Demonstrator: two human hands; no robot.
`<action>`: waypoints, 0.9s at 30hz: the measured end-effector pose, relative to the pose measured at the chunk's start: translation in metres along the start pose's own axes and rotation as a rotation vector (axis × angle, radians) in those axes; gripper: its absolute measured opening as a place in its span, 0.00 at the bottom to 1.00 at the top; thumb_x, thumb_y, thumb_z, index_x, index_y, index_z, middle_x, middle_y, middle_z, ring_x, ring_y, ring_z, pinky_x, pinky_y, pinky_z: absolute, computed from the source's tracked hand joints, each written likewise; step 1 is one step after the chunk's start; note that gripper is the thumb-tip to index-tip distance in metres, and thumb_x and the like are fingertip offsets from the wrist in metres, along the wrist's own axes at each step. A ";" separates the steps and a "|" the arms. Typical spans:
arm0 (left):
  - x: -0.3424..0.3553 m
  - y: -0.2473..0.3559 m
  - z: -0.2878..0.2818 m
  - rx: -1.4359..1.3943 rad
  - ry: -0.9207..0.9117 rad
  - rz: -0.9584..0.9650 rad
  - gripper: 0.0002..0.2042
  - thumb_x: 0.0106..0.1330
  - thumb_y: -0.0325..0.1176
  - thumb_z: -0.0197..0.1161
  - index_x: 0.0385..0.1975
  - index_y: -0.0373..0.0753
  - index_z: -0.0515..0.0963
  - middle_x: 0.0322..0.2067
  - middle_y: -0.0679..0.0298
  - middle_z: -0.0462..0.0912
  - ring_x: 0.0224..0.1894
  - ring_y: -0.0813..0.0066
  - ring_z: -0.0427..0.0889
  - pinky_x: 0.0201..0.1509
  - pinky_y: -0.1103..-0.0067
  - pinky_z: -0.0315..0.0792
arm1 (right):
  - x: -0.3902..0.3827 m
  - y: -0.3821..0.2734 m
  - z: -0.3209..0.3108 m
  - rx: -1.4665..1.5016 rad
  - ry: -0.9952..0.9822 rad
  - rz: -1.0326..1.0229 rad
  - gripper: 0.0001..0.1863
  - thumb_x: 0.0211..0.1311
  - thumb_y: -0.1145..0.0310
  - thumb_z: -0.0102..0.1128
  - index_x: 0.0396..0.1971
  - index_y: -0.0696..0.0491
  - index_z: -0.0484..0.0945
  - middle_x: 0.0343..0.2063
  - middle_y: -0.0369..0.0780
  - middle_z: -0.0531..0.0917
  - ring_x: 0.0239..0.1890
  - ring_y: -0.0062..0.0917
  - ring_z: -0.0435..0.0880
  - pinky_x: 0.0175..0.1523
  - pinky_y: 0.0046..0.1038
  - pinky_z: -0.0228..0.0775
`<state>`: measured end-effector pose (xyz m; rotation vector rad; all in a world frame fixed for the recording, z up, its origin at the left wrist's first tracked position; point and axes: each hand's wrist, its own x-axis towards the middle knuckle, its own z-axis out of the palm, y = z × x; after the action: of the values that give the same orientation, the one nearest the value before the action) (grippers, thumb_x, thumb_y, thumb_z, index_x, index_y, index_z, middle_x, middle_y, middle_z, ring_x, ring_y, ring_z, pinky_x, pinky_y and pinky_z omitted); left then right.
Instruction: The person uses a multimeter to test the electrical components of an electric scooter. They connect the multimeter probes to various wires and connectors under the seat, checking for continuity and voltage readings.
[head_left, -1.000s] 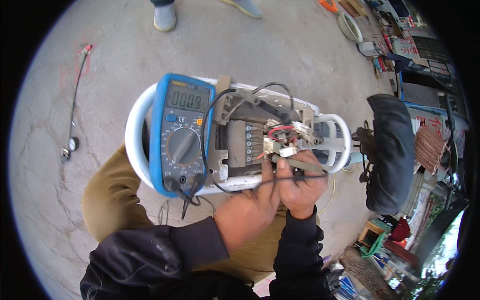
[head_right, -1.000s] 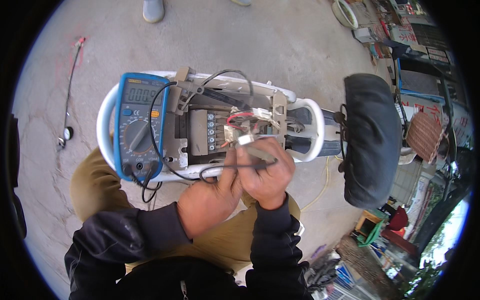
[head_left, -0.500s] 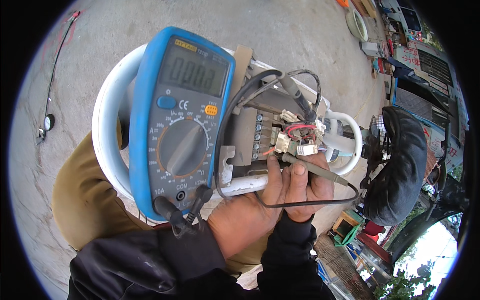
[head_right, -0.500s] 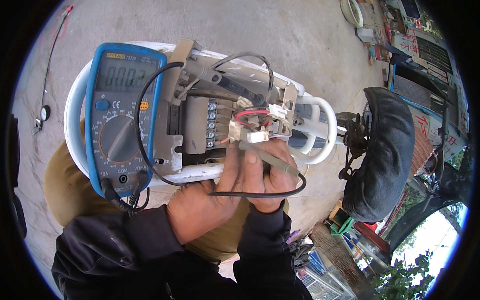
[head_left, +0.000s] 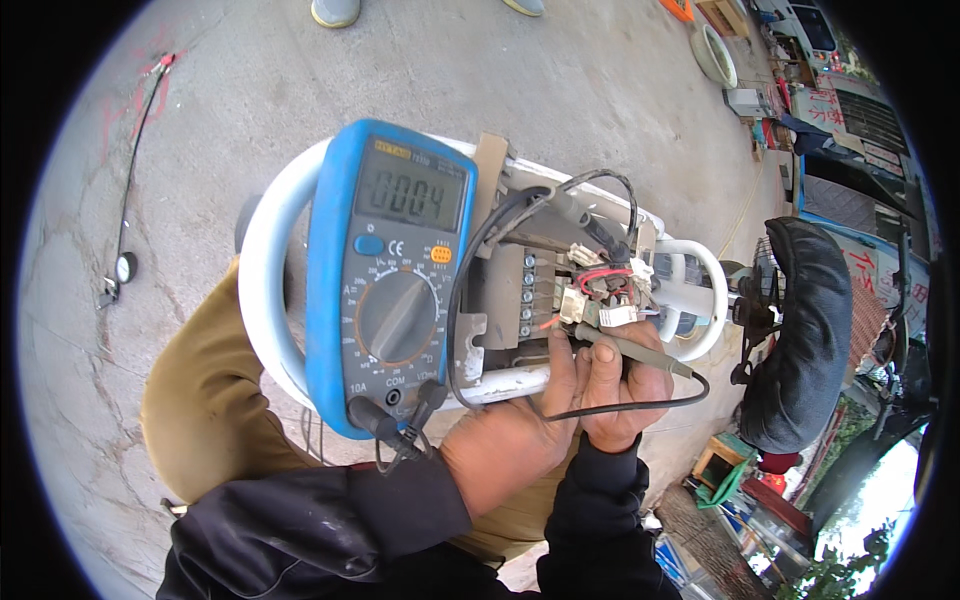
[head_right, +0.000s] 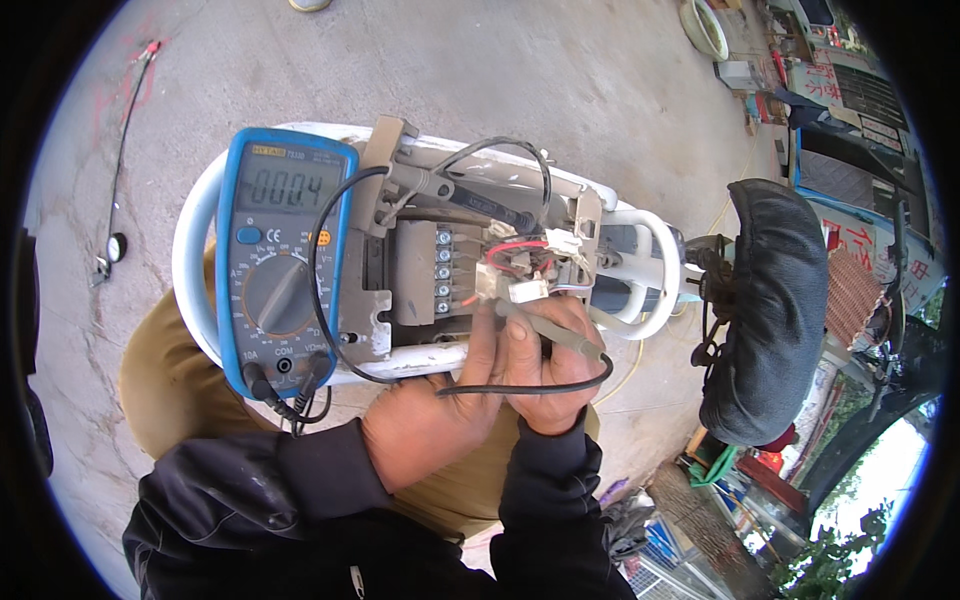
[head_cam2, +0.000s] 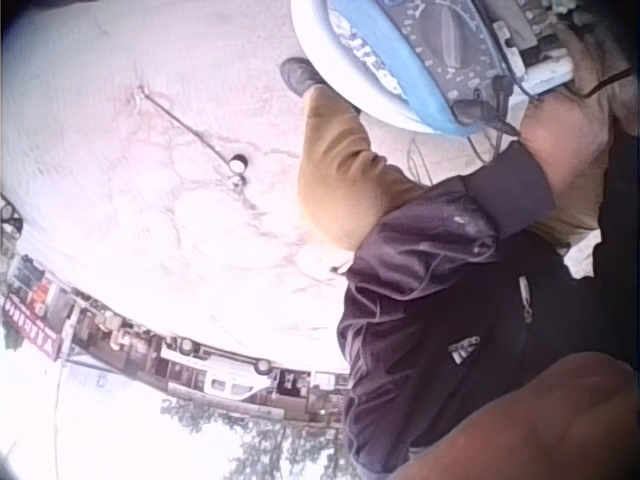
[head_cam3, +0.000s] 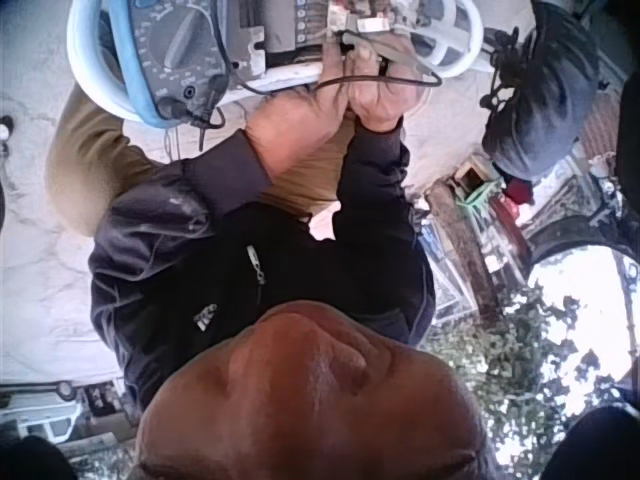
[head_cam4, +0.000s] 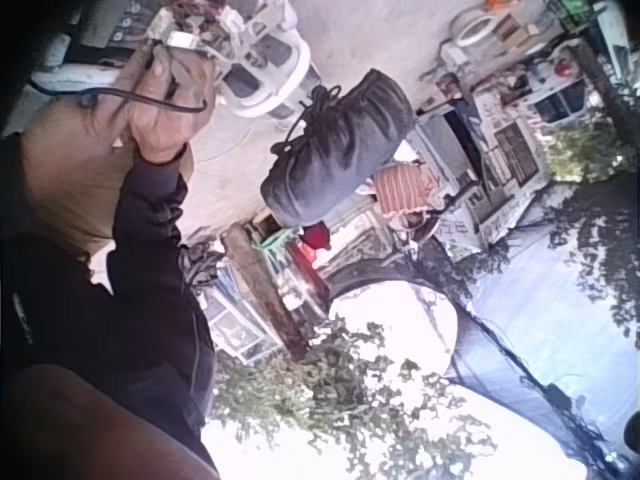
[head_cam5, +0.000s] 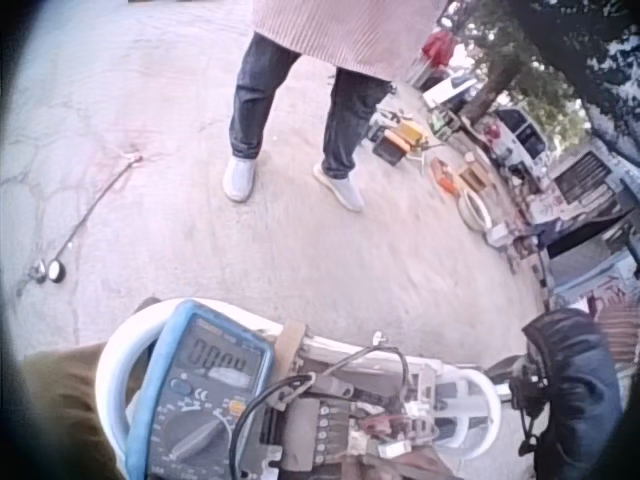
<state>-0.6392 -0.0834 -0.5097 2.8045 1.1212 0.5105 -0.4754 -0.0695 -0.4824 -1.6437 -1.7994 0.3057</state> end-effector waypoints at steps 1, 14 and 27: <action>0.000 0.000 -0.001 -0.011 -0.008 0.003 0.26 0.72 0.33 0.55 0.67 0.22 0.73 0.62 0.34 0.79 0.46 0.57 0.91 0.46 0.71 0.88 | 0.000 0.000 0.000 -0.011 -0.009 0.001 0.07 0.69 0.72 0.68 0.39 0.62 0.83 0.29 0.46 0.85 0.28 0.38 0.85 0.35 0.35 0.76; 0.000 0.001 -0.001 0.022 -0.073 0.072 0.25 0.73 0.36 0.56 0.63 0.24 0.76 0.59 0.35 0.81 0.61 0.55 0.85 0.49 0.73 0.88 | 0.005 -0.001 -0.001 -0.003 -0.009 -0.039 0.07 0.70 0.71 0.70 0.36 0.60 0.83 0.27 0.46 0.83 0.25 0.39 0.83 0.31 0.35 0.74; 0.001 -0.004 -0.005 0.026 -0.027 0.046 0.24 0.74 0.37 0.56 0.63 0.26 0.76 0.59 0.36 0.81 0.41 0.68 0.89 0.37 0.79 0.85 | 0.008 -0.002 -0.004 -0.004 -0.026 -0.048 0.07 0.66 0.71 0.70 0.35 0.59 0.84 0.29 0.45 0.86 0.27 0.42 0.85 0.33 0.37 0.76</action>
<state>-0.6422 -0.0802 -0.5057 2.8565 1.0682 0.4633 -0.4749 -0.0635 -0.4759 -1.6035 -1.8564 0.3035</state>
